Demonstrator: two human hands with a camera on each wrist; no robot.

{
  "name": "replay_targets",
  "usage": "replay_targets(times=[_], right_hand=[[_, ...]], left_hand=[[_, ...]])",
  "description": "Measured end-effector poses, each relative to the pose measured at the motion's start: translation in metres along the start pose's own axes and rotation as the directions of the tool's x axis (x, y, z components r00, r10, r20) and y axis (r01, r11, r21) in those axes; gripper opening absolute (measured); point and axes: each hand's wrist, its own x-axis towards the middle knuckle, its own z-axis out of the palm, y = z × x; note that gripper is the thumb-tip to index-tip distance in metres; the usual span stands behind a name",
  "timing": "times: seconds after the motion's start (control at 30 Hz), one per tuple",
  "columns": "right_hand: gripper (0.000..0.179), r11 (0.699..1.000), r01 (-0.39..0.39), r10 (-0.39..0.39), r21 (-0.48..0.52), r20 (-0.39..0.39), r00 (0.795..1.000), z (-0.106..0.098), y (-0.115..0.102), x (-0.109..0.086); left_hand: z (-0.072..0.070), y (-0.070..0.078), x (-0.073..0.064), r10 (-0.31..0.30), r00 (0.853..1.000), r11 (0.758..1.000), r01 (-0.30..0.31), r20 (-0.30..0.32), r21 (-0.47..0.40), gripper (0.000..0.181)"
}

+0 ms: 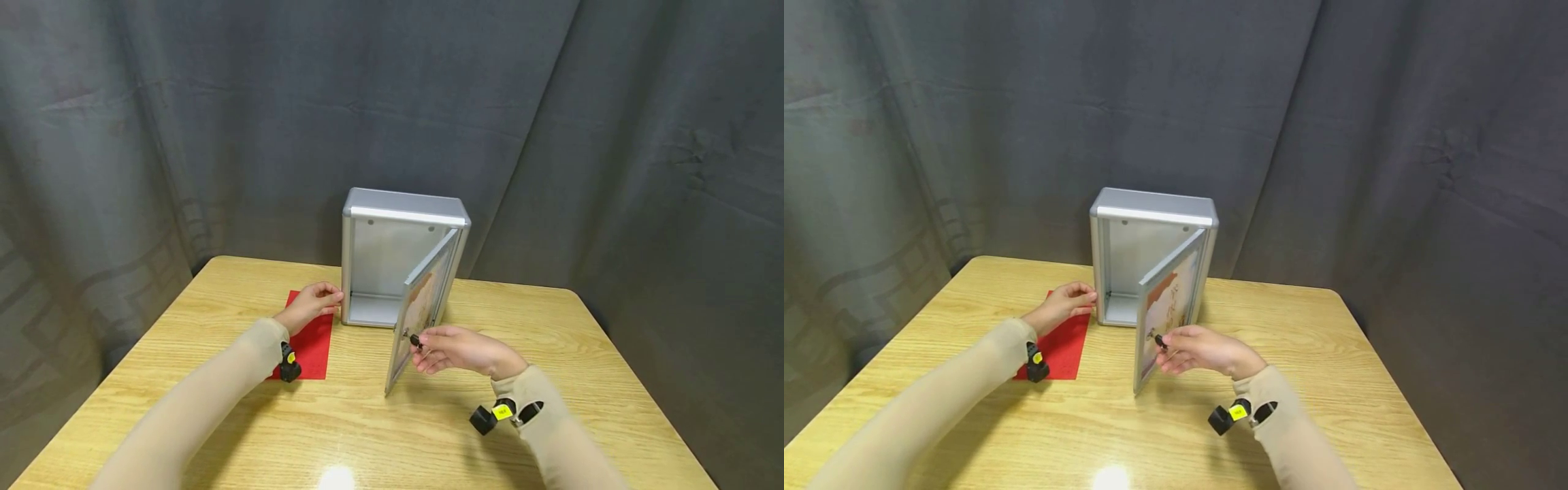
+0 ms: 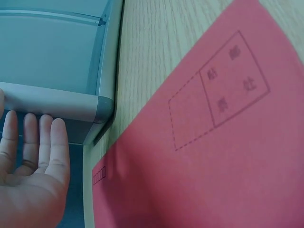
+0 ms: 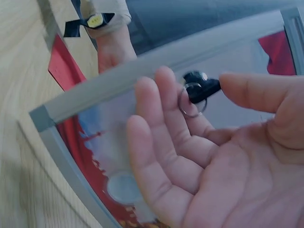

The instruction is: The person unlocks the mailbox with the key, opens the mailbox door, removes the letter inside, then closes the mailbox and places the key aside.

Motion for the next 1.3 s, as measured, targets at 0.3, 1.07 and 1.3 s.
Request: replay_targets(times=[0.3, 1.07, 1.3], right_hand=[[0.046, 0.994, -0.015, 0.027, 0.109, -0.106, 0.994, 0.015, -0.007, 0.037], [0.029, 0.955, 0.012, 0.098, 0.296, -0.356, 0.929, 0.014, -0.021, 0.109], [0.032, 0.952, 0.008, 0.115, 0.305, -0.384, 0.916, 0.011, -0.022, 0.119]], left_hand=[[0.001, 0.001, -0.001, 0.005, 1.0, 1.0, -0.005, 0.0, 0.003, 0.031], [0.003, 0.004, 0.0, -0.021, 1.0, 1.0, 0.021, -0.001, 0.018, 0.031], [0.005, 0.005, -0.001, 0.019, 1.0, 1.0, -0.019, 0.001, 0.01, 0.031]])
